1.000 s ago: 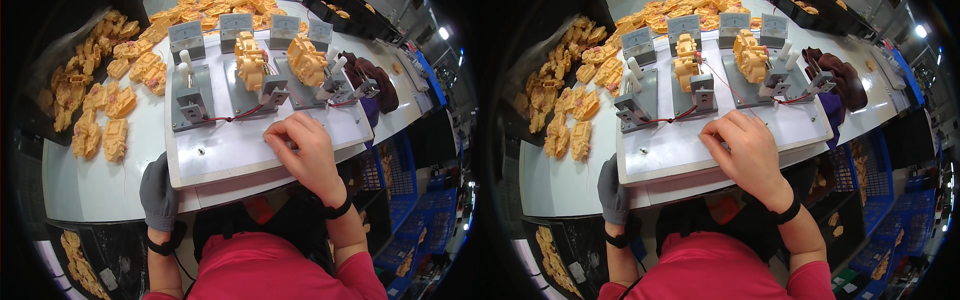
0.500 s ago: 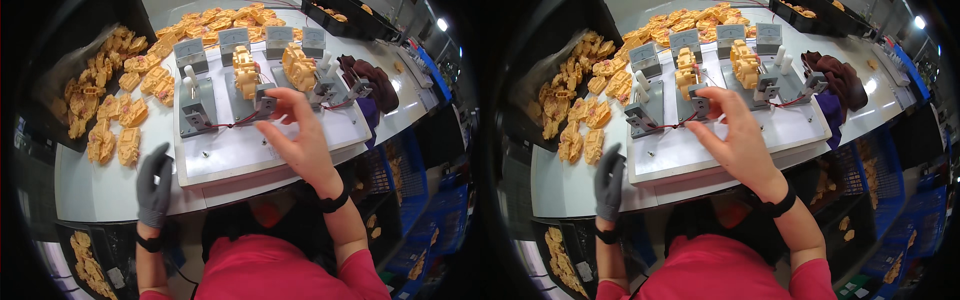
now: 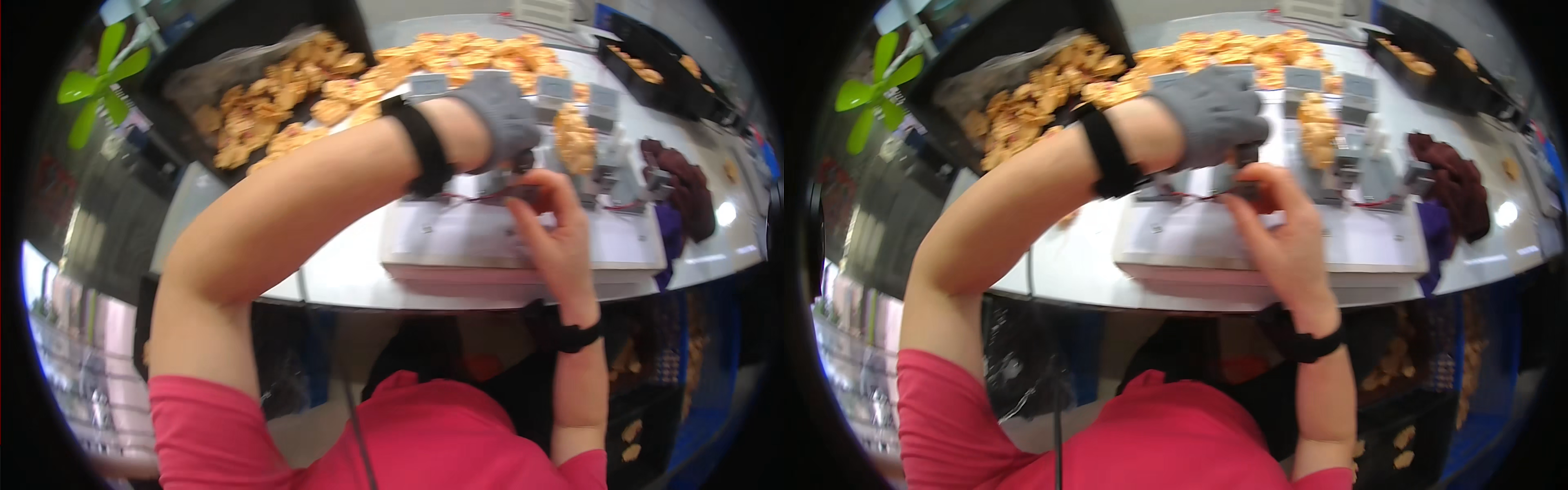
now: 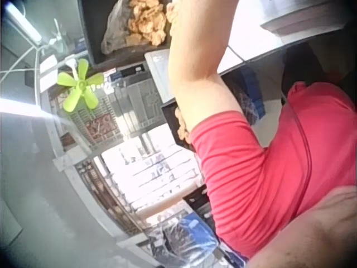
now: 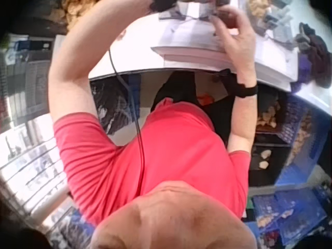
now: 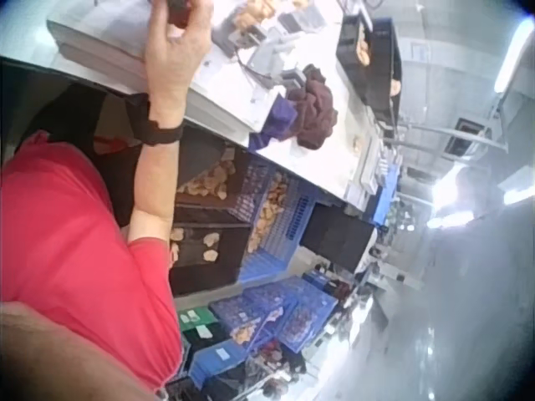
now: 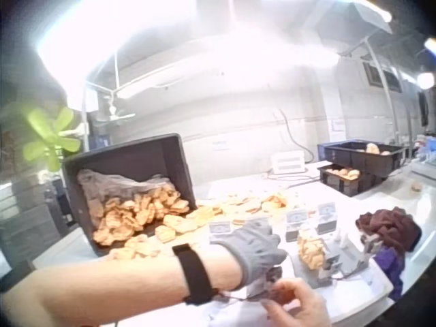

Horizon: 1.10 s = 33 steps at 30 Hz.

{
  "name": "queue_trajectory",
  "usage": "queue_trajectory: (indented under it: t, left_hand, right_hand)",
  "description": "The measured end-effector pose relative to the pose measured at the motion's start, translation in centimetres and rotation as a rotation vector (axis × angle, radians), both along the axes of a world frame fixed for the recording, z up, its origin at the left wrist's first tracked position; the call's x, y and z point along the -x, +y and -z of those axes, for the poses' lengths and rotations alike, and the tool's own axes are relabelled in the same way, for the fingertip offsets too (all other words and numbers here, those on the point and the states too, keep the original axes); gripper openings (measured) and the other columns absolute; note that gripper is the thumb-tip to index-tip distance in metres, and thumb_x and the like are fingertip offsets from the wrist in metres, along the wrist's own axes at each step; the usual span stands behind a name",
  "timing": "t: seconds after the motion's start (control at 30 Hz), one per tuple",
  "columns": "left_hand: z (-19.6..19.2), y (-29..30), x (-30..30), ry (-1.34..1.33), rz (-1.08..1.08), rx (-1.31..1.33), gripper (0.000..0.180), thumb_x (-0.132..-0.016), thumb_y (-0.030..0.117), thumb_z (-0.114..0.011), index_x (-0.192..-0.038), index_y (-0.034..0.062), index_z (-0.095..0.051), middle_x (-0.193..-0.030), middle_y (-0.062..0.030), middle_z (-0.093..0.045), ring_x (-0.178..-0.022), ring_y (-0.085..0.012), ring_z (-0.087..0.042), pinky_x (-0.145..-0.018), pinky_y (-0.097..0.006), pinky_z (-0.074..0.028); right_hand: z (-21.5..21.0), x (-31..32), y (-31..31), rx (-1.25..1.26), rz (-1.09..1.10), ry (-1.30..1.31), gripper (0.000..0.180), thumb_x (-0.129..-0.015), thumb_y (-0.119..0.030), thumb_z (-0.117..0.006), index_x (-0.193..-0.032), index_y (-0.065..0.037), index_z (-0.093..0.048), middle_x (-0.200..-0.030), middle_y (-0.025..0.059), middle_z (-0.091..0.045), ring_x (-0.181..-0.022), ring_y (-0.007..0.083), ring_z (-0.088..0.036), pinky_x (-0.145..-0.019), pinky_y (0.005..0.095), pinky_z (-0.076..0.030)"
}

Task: The person repeatedly picks up yellow plastic components from a tray and places them into a multi-station testing jig. They manipulate the parts to fit into the jigs, then remove them and place them into a bin, repeating this cycle throughout the clip.

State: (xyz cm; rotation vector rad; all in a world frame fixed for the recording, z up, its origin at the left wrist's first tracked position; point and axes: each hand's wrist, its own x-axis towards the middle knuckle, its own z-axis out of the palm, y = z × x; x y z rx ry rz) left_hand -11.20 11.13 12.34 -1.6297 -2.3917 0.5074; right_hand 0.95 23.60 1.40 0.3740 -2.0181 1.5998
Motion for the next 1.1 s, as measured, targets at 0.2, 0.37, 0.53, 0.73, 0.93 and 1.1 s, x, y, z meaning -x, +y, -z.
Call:
queue_trajectory:
  t: [0.2, 0.37, 0.53, 0.73, 0.93, 1.1]
  left_hand:
    - [-2.0, 2.2, -0.3, -0.024, -0.074, 0.176, 0.018, -0.079, 0.021, -0.078, -0.095, 0.0178, -0.071, -0.101, -0.0073, -0.069, -0.104, -0.0306, -0.065, -0.084, -0.042, -0.053]
    - [-1.9, 2.3, 0.2, 0.060, -0.052, 0.228, 0.033, -0.077, 0.023, -0.079, -0.109, 0.0201, -0.071, -0.102, -0.0070, -0.071, -0.102, -0.0301, -0.068, -0.087, -0.042, -0.053]
    - [-5.7, 2.8, -2.3, -0.047, -0.076, 0.323, 0.025, -0.080, 0.018, -0.076, -0.103, 0.0076, -0.072, -0.100, -0.0144, -0.072, -0.090, -0.0297, -0.071, -0.075, -0.037, -0.058]
    - [-4.3, 1.2, -2.6, -0.012, -0.025, 0.179, 0.024, -0.078, 0.020, -0.077, -0.098, 0.0062, -0.074, -0.091, -0.0162, -0.073, -0.087, -0.0334, -0.071, -0.076, -0.042, -0.055]
    - [-3.9, 1.1, -1.7, 0.040, 0.026, 0.197, 0.030, -0.079, 0.021, -0.078, -0.104, 0.0061, -0.072, -0.096, -0.0158, -0.072, -0.092, -0.0339, -0.070, -0.080, -0.043, -0.054]
    - [-3.6, 1.2, -1.1, 0.051, 0.010, 0.110, 0.031, -0.083, 0.016, -0.071, -0.111, 0.0045, -0.067, -0.100, -0.0186, -0.070, -0.090, -0.0349, -0.069, -0.079, -0.043, -0.055]
  right_hand:
    - [-0.1, -0.6, 0.3, 0.007, 0.023, -0.004, 0.024, -0.091, -0.009, -0.072, -0.113, -0.004, -0.063, -0.080, 0.0015, -0.060, -0.070, 0.0097, -0.059, -0.066, 0.0251, -0.047]
    - [-0.4, -0.5, 0.5, 0.017, -0.003, -0.002, 0.025, -0.091, -0.011, -0.071, -0.113, -0.004, -0.062, -0.082, 0.0025, -0.064, -0.072, 0.0103, -0.061, -0.069, 0.0257, -0.048]
    - [-0.1, -0.1, 0.8, 0.046, -0.013, -0.002, 0.025, -0.091, -0.011, -0.071, -0.114, -0.004, -0.062, -0.086, 0.0033, -0.067, -0.074, 0.0108, -0.062, -0.070, 0.0260, -0.049]
    - [0.3, -0.2, 0.8, 0.032, -0.015, 0.011, 0.026, -0.093, -0.016, -0.072, -0.116, -0.006, -0.063, -0.082, -0.0024, -0.059, -0.076, 0.0067, -0.057, -0.071, 0.0228, -0.046]
    - [0.6, -0.1, 0.9, 0.031, -0.011, 0.021, 0.026, -0.093, -0.016, -0.072, -0.115, -0.006, -0.064, -0.080, -0.0023, -0.055, -0.075, 0.0068, -0.053, -0.070, 0.0220, -0.044]
    - [0.7, 0.2, 1.0, 0.076, 0.010, 0.011, 0.024, -0.093, -0.014, -0.071, -0.114, -0.005, -0.063, -0.081, -0.0014, -0.057, -0.076, 0.0071, -0.054, -0.070, 0.0230, -0.045]
